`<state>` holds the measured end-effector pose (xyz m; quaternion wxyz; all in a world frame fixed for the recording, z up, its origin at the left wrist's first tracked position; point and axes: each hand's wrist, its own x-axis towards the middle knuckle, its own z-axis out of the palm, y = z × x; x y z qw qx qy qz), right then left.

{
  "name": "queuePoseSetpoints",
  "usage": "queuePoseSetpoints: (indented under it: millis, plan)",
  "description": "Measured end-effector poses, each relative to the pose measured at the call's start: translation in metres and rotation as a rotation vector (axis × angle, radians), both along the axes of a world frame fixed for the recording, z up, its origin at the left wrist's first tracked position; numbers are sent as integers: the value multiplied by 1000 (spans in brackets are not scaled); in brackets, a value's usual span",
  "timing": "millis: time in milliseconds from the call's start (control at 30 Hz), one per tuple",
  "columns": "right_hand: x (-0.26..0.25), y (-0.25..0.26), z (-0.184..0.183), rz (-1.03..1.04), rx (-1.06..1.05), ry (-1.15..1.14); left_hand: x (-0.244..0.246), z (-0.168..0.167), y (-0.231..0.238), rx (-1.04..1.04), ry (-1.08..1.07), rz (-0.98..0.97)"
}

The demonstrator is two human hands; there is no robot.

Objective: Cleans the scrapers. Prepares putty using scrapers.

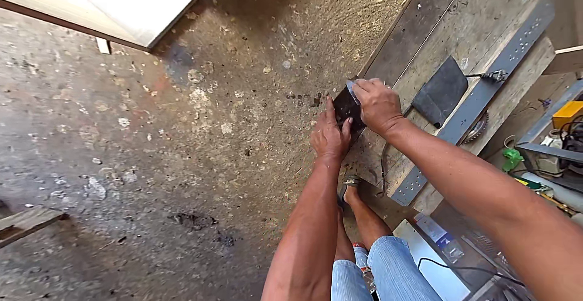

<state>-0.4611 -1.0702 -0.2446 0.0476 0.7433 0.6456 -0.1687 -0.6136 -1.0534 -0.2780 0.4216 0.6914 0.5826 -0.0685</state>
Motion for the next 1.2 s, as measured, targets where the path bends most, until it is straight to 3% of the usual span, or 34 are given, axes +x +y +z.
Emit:
queuePoseSetpoints:
  millis: [133, 267, 400, 533, 667, 800, 1000, 1200]
  plan:
    - [-11, -8, 9, 46, -15, 8, 0, 3, 4, -17, -6, 4]
    - [-10, 23, 7, -40, -96, -27, -1, -1, -1, -10, -9, 13]
    - [-14, 9, 9, 29, -61, 1, -1, -2, 3, 5, -12, 17]
    - [-8, 30, 8, -53, -98, -13, 0, -1, 3, -1, -3, 17]
    - [-11, 0, 7, 20, -36, 0, 0, -2, 4, 7, -11, 18]
    - [-1, 28, -1, 44, -39, -60, -1, -3, 4, 2, -20, 26]
    - [-8, -57, 2, 130, 26, 36, -9, 0, 6, -66, -99, -28]
    - [-11, -59, 9, 232, -1, 33, -12, 0, 7, -63, -118, -85]
